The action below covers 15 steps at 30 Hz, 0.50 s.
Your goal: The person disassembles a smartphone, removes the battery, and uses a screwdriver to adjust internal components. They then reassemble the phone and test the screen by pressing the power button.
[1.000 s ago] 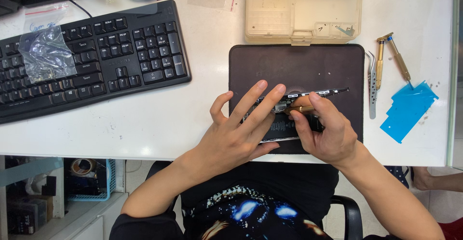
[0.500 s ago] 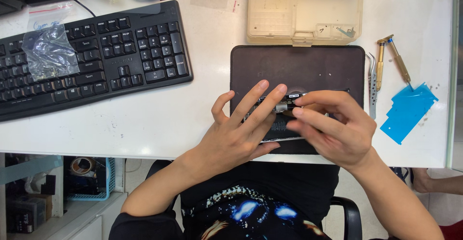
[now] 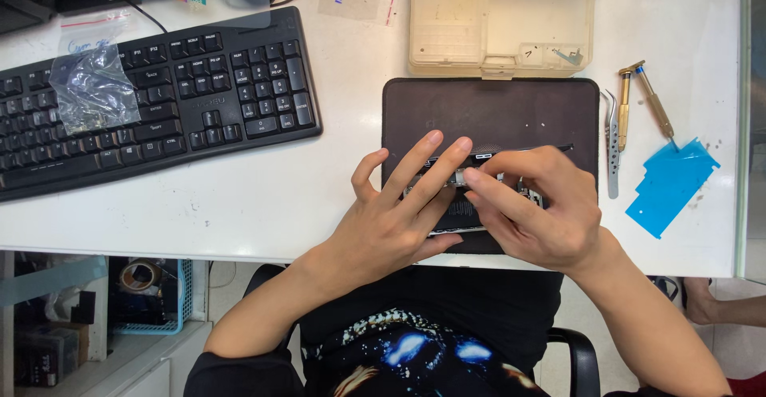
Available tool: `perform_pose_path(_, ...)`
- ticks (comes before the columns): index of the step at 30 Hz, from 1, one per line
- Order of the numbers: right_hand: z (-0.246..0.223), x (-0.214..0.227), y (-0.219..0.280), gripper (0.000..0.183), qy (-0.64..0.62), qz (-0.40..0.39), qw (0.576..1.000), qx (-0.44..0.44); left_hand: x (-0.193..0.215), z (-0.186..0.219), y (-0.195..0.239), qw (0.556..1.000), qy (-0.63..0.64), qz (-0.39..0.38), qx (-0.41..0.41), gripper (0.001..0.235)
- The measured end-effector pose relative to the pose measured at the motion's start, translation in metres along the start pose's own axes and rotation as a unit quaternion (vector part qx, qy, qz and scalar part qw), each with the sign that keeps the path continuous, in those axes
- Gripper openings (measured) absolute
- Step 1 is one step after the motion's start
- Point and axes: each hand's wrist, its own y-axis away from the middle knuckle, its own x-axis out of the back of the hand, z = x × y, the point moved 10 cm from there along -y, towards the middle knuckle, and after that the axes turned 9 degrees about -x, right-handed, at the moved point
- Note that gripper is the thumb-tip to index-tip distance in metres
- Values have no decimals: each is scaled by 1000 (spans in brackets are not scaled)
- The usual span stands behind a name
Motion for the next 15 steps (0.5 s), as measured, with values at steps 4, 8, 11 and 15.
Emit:
perform_pose_path(4,-3,1,5,43,63,43,997,23,1,0,-1,1000,3,9,-1,55)
perform_pose_path(8,-9,-2,9,40,117,55,990,49,3,1,-1,1000,10,11,-4,55)
perform_pose_path(11,-6,-6,9,41,107,64,992,28,2,1,0,1000,6,4,-4,52)
perform_pose_path(15,-4,-7,9,47,96,72,993,22,1,1,-1,1000,1,4,-7,51)
